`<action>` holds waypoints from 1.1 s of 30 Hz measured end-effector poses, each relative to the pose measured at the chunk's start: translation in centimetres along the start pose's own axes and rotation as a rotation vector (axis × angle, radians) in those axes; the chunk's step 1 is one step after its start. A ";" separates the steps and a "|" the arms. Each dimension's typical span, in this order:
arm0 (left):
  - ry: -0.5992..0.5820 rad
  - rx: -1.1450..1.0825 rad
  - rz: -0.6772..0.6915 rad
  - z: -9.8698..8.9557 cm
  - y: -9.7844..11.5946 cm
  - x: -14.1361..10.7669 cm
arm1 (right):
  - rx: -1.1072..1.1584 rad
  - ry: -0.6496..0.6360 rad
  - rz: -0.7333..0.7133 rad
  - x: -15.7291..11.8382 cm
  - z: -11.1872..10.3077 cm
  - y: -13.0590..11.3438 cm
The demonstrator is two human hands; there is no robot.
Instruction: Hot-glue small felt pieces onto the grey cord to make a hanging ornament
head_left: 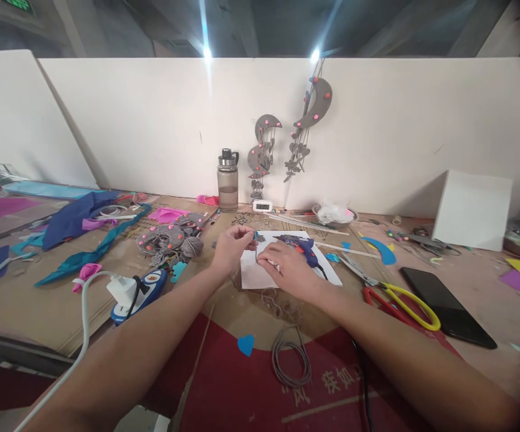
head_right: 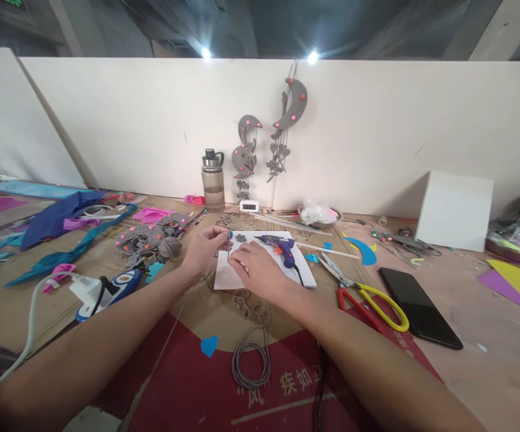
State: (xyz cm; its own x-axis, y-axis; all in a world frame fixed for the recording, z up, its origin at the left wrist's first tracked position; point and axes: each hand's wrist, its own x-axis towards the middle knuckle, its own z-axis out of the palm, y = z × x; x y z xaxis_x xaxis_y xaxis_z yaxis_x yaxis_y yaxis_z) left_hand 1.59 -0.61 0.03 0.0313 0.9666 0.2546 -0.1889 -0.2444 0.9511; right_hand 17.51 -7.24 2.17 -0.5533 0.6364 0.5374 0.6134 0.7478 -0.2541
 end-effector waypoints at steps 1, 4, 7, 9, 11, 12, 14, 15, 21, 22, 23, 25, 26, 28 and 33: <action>0.014 -0.025 0.001 -0.1 0.0 0.1 | -0.025 -0.041 -0.040 0.1 -0.4 -0.1; 0.037 -0.080 0.007 -0.3 0.2 0.3 | -0.026 -0.115 -0.012 0.4 -2.0 0.0; 0.068 -0.112 0.028 -0.5 0.5 0.5 | -0.053 -0.066 0.223 0.7 -4.2 0.9; 0.089 -0.129 0.040 -0.6 0.8 0.5 | -0.160 0.012 0.406 0.7 -5.6 1.8; 0.098 -0.146 0.041 -0.6 0.9 0.5 | -0.305 0.007 0.580 0.6 -6.4 2.8; 0.098 -0.155 0.040 -0.6 0.9 0.5 | -0.374 -0.045 0.658 0.4 -6.6 3.4; 0.097 -0.166 0.041 -0.6 1.0 0.6 | -0.467 -0.204 0.783 -0.1 -6.3 4.7; 0.096 -0.167 0.041 -0.6 1.0 0.6 | -0.476 -0.280 0.821 -0.3 -5.9 5.3; 0.074 -0.173 -0.038 -0.1 0.2 0.1 | -0.307 -0.386 0.993 -1.2 -3.6 8.3; 0.056 -0.168 -0.082 0.0 -0.1 -0.1 | -0.296 -0.389 1.009 -1.2 -3.5 8.6; 0.036 -0.158 -0.133 0.2 -0.5 -0.3 | -0.281 -0.387 1.024 -1.3 -3.5 8.9; -0.029 -0.070 -0.242 0.4 -1.4 -0.6 | -0.238 -0.357 1.053 -1.4 -3.8 9.3; -0.035 -0.044 -0.249 0.4 -1.8 -0.8 | -0.205 -0.326 1.064 -1.4 -3.9 9.3; -0.031 -0.034 -0.253 0.4 -2.3 -0.8 | -0.107 -0.198 1.077 -1.5 -4.2 9.1; 0.056 -0.140 -0.207 0.1 -1.8 -0.2 | 0.119 0.145 0.982 -0.6 -3.6 6.8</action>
State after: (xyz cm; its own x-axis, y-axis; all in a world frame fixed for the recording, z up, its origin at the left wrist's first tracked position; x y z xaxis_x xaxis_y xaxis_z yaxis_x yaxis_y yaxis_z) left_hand 2.02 -0.34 -1.75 0.0299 0.9986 0.0433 -0.3183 -0.0316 0.9475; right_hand 24.09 -3.20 3.03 0.2475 0.9591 0.1373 0.6972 -0.0779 -0.7127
